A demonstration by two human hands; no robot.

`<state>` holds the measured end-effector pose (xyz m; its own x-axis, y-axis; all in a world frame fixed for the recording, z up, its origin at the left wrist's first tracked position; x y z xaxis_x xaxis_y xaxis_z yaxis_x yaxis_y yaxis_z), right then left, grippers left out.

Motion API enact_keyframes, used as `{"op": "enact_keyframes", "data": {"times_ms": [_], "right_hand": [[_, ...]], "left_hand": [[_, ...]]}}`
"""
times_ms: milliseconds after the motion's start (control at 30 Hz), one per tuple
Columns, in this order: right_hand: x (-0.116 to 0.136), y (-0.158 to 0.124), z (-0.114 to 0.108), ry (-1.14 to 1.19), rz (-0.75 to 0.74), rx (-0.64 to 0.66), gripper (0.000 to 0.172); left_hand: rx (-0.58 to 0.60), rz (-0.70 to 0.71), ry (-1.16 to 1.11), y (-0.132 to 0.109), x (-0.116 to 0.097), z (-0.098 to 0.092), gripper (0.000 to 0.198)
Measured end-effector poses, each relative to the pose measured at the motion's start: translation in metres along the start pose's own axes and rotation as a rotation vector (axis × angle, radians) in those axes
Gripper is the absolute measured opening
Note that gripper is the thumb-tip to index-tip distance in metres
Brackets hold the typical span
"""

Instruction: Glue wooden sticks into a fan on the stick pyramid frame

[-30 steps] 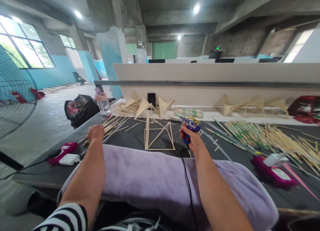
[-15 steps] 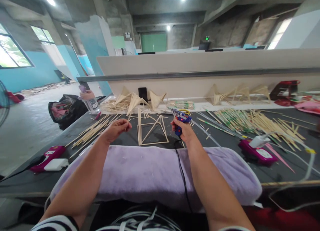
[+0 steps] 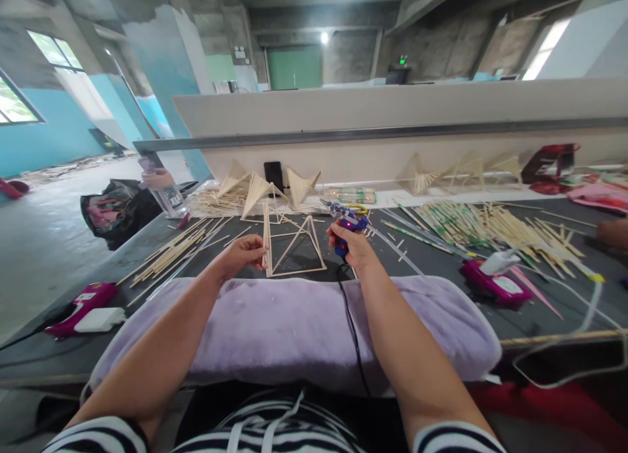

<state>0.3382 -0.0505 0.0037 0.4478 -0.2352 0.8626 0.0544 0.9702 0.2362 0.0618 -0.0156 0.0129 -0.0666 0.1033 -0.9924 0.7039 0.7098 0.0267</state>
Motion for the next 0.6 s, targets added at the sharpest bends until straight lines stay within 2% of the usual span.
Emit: {"op": "enact_keyframes", "data": {"times_ms": [267, 500, 600], "right_hand": [[0.0, -0.001, 0.001, 0.0, 0.006, -0.002, 0.024], [0.006, -0.003, 0.004, 0.017, -0.043, 0.02, 0.022], [0.012, -0.006, 0.011, 0.061, -0.083, 0.069, 0.021]], "left_hand": [[0.066, -0.024, -0.081, -0.001, 0.002, 0.0, 0.034], [0.215, 0.01, -0.096, -0.006, -0.009, 0.013, 0.033], [0.233, 0.041, -0.076, -0.006, -0.011, 0.017, 0.031]]}}
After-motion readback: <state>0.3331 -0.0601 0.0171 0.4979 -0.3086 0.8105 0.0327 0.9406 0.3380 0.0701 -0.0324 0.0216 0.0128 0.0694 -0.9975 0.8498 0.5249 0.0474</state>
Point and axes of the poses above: each hand's wrist, its own y-axis towards the middle knuckle, its own z-axis out of the palm, x = y × z, the point moved 3 cm from there along y, towards the middle knuckle, and after that the axes turned 8 degrees about x, right-handed, at the moved point
